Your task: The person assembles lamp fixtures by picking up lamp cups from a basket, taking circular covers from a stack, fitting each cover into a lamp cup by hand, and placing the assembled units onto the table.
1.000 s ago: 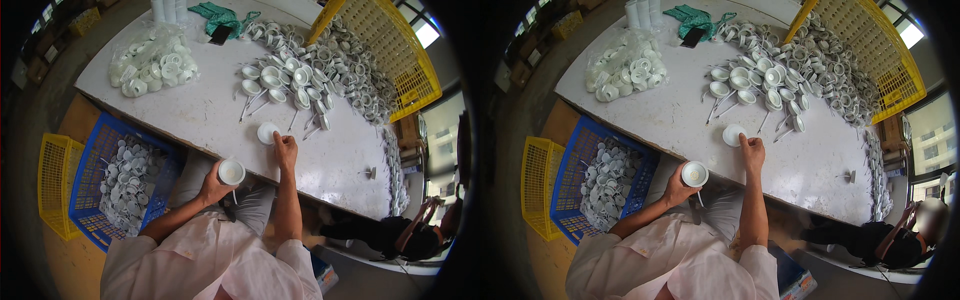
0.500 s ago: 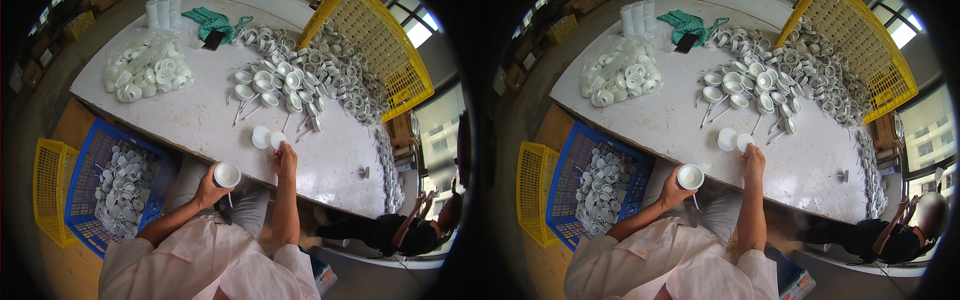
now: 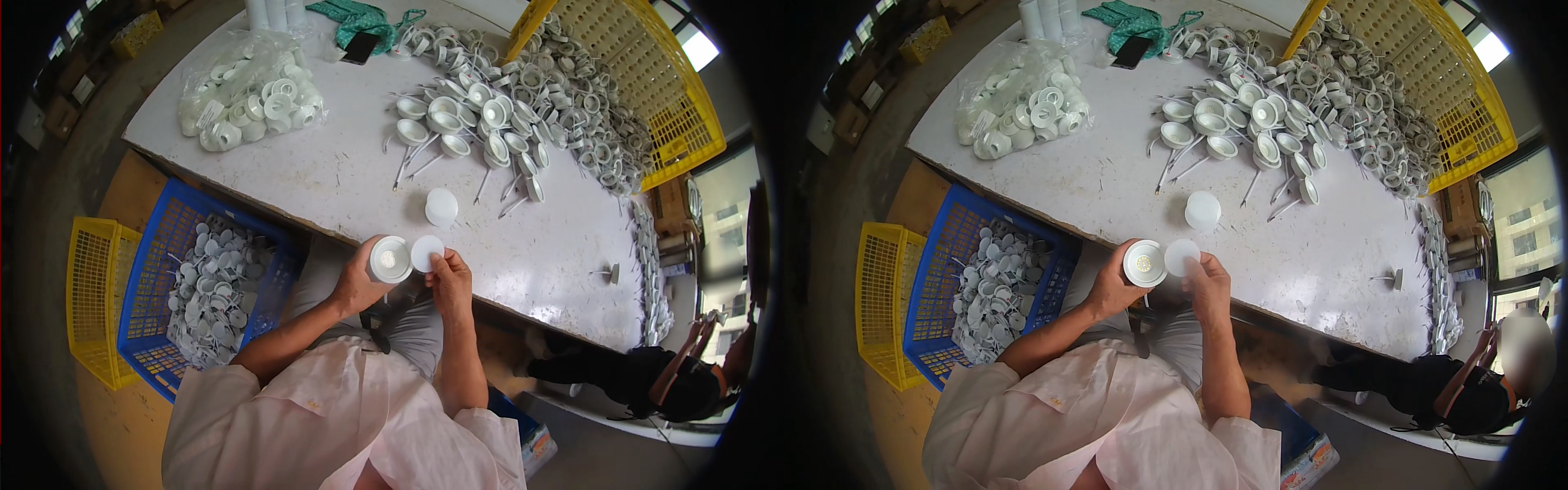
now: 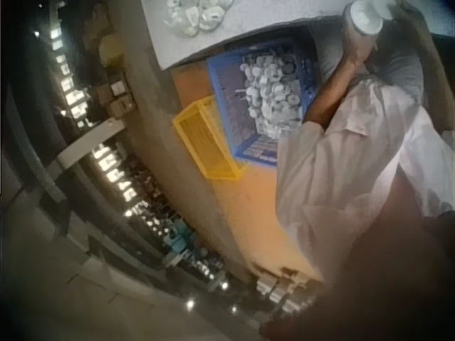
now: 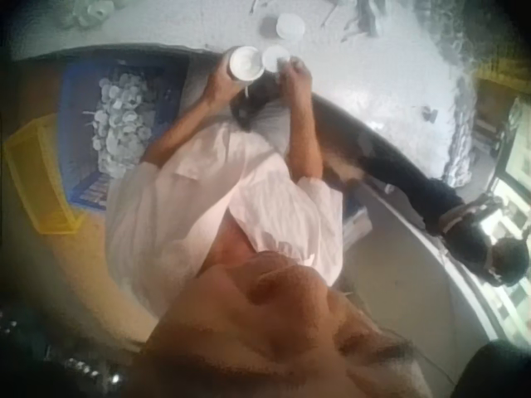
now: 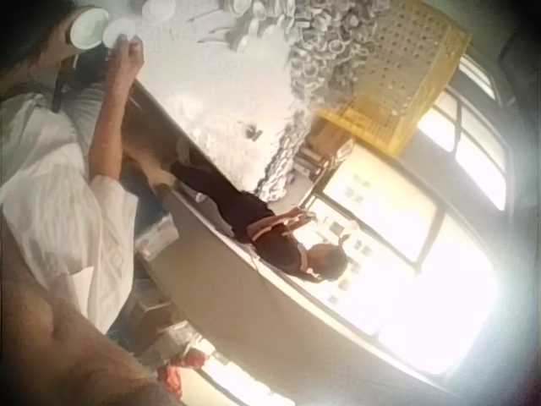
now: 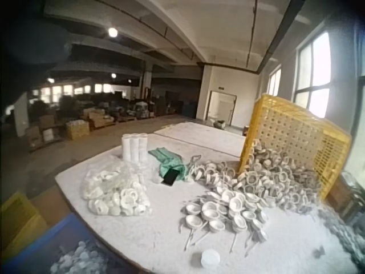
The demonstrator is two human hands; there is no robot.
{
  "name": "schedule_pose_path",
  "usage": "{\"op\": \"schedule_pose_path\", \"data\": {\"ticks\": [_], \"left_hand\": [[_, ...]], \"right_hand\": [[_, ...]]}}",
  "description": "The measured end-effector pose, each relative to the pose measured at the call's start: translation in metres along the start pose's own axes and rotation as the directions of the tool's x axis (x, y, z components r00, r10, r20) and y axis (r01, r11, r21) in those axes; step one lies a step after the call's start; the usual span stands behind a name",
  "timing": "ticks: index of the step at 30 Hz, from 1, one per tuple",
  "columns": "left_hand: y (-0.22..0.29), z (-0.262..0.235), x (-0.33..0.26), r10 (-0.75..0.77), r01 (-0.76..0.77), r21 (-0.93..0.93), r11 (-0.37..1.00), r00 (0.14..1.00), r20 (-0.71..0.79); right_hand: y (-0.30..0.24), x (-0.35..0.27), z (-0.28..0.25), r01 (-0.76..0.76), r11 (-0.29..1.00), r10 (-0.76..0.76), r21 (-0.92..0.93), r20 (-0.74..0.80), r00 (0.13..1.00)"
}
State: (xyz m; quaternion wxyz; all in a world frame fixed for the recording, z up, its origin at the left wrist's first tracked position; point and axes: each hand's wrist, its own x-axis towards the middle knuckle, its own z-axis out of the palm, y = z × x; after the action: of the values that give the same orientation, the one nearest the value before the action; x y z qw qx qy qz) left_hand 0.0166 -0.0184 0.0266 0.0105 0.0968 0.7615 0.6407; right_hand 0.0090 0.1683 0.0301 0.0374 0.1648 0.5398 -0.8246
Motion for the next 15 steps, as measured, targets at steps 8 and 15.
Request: {"op": "schedule_pose_path", "data": {"ticks": [8,15], "left_hand": [[-0.015,0.0,-0.005,-0.065,0.071,-0.05,0.996,0.991,0.118],[-0.019,-0.003,-0.004,-0.031,0.063,-0.197,0.978,0.986,0.163]], "right_hand": [[0.018,-0.009,0.017,0.022,0.948,-0.001,-0.319,0.068,0.998],[0.02,-0.011,0.021,0.026,0.956,-0.007,-0.294,0.065,0.998]]}}
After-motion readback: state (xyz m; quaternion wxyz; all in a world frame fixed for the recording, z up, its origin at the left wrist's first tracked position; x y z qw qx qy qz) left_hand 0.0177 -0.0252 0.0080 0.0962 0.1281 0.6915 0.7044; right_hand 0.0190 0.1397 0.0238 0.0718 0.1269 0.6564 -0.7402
